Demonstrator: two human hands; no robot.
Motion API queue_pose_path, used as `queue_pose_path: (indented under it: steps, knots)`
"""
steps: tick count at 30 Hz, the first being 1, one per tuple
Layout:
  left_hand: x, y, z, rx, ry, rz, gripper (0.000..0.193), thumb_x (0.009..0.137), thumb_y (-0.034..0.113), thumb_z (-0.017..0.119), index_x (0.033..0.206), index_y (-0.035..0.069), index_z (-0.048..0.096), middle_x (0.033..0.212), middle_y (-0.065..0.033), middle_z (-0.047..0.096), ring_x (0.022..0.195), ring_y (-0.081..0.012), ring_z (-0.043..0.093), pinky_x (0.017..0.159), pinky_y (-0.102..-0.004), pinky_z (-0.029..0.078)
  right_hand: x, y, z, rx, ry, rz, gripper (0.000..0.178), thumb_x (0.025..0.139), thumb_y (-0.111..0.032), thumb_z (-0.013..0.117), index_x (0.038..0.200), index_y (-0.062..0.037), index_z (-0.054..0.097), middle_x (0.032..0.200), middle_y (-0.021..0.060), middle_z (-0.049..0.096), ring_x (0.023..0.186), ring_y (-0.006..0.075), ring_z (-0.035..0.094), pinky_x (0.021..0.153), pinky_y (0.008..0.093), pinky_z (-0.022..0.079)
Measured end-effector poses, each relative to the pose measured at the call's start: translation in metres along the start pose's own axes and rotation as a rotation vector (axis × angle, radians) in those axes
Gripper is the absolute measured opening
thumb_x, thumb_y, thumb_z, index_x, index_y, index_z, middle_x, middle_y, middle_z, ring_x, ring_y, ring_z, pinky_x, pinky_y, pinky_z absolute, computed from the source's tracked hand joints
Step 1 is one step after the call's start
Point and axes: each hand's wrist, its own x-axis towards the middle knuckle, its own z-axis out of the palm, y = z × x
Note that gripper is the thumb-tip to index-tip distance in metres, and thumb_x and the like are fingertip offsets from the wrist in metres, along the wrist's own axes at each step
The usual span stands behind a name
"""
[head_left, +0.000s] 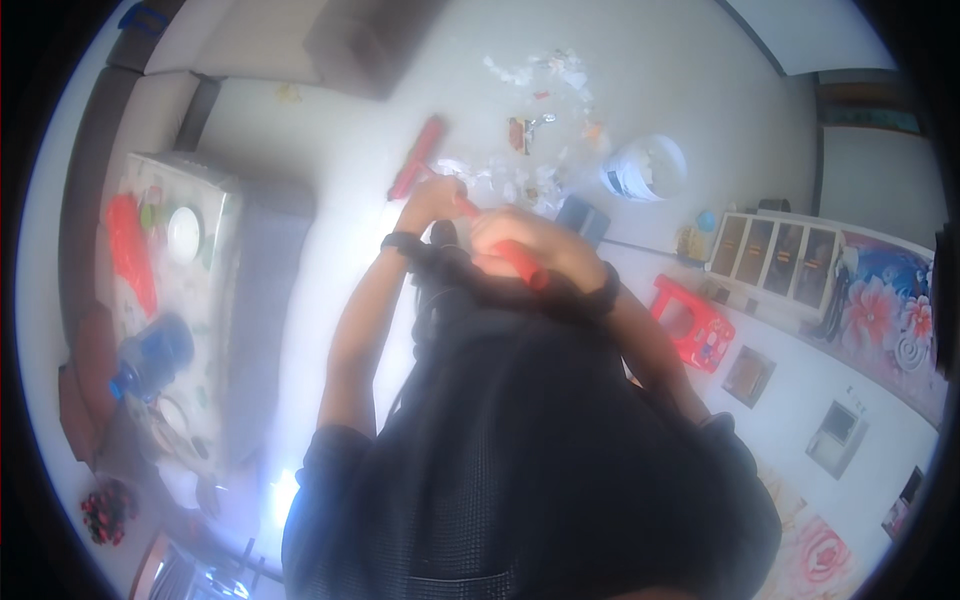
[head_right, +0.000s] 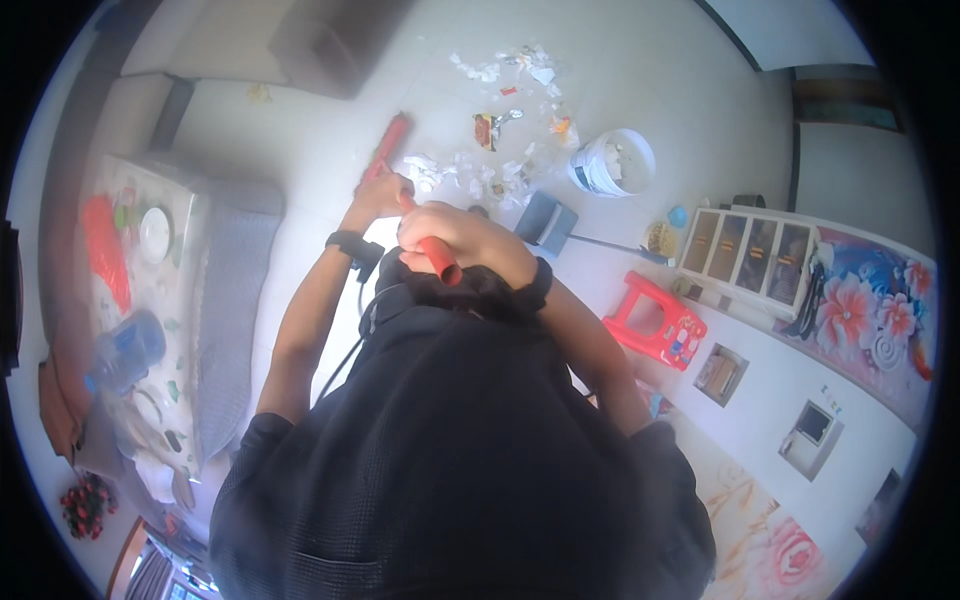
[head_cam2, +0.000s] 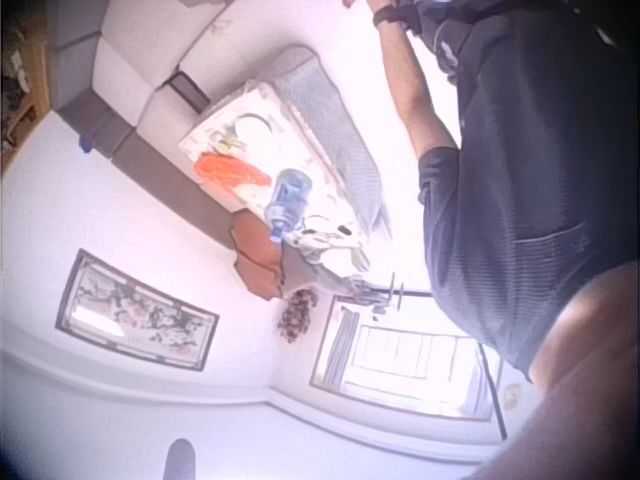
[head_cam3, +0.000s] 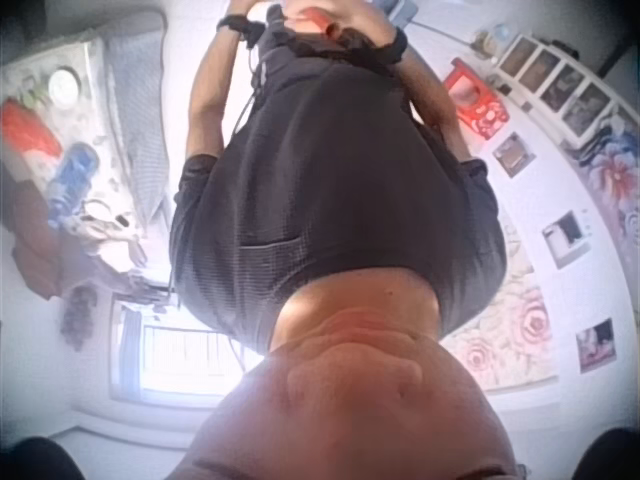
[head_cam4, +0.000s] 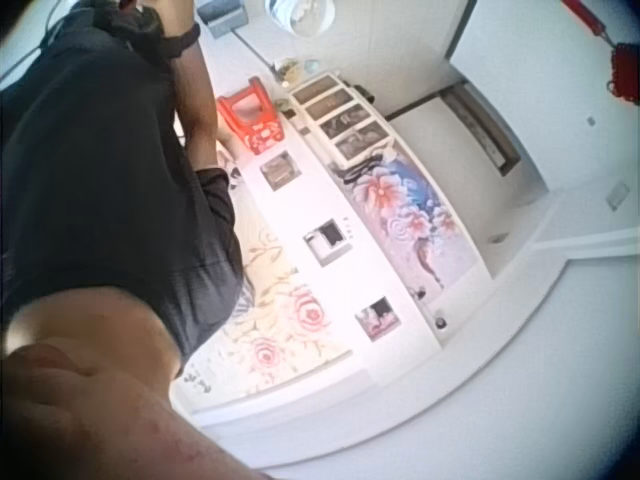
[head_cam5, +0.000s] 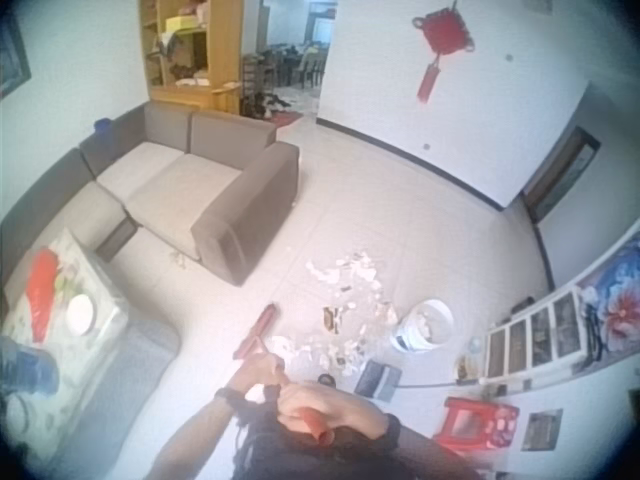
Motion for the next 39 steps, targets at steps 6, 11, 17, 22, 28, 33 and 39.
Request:
queue_pose_path:
  steps: [6,11,17,22,28,33,39]
  knots:
    - [0.013,-0.019,0.056,-0.011,0.123,-0.164,0.030,0.063,0.030,0.069,0.079,0.006,0.063,0.086,-0.0145,0.065,0.082,-0.0352,0.062,0.071,-0.0422,0.049,-0.017,0.117,0.032,0.021,-0.091,-0.107,0.026,0.067,-0.011,0.060,0.052,-0.0022,0.041,0.055,0.0150,0.046,0.050,0.0315,0.044,0.050,0.0401,0.036]
    - [0.051,0.040,0.101,0.016,-0.051,-0.208,0.027,0.065,0.028,0.067,0.081,0.006,0.064,0.085,-0.0145,0.065,0.081,-0.0344,0.062,0.073,-0.0416,0.049,-0.091,0.122,-0.011,0.155,-0.015,0.111,0.022,0.066,-0.012,0.061,0.053,-0.0024,0.046,0.056,0.0138,0.050,0.054,0.0329,0.049,0.053,0.0399,0.039]
    - [0.110,0.131,0.161,-0.020,0.025,-0.050,0.027,0.069,0.030,0.065,0.078,0.005,0.063,0.082,-0.0162,0.064,0.081,-0.0352,0.062,0.071,-0.0421,0.048,-0.184,0.066,-0.113,0.143,0.417,-0.046,0.022,0.067,-0.011,0.060,0.053,-0.0030,0.045,0.056,0.0130,0.049,0.052,0.0275,0.047,0.051,0.0366,0.036]
    - [0.150,0.218,0.196,0.036,-0.117,-0.017,0.031,0.072,0.037,0.064,0.082,0.007,0.066,0.085,-0.0153,0.065,0.085,-0.0338,0.063,0.073,-0.0424,0.049,-0.269,0.067,-0.168,0.116,0.347,0.050,0.021,0.069,-0.010,0.060,0.056,-0.0005,0.045,0.056,0.0155,0.047,0.053,0.0302,0.046,0.054,0.0372,0.036]
    - [0.174,0.289,0.179,0.248,-0.477,0.226,0.034,0.070,0.034,0.064,0.085,0.004,0.067,0.087,-0.0154,0.065,0.085,-0.0329,0.063,0.072,-0.0413,0.049,-0.327,0.062,-0.188,-0.015,0.221,-0.159,0.013,0.078,-0.007,0.060,0.067,-0.0045,0.052,0.071,0.0112,0.054,0.073,0.0293,0.052,0.069,0.0368,0.042]
    - [0.156,0.396,0.094,0.011,-0.412,0.536,0.022,0.072,0.021,0.062,0.084,0.003,0.063,0.070,-0.0092,0.059,0.070,-0.0242,0.060,0.071,-0.0350,0.047,-0.336,0.045,-0.206,-0.049,0.334,-0.271,0.025,0.072,-0.004,0.064,0.056,-0.0042,0.045,0.055,0.0091,0.046,0.052,0.0267,0.047,0.050,0.0373,0.037]
    - [0.224,0.392,0.135,0.382,-0.433,0.587,0.017,0.085,0.004,0.045,0.079,-0.001,0.060,0.062,-0.0133,0.056,0.058,-0.0208,0.055,0.054,-0.0317,0.042,-0.346,0.021,-0.225,-0.129,0.657,-0.351,0.026,0.071,0.000,0.065,0.056,-0.0032,0.044,0.055,0.0095,0.043,0.052,0.0260,0.045,0.049,0.0359,0.035]
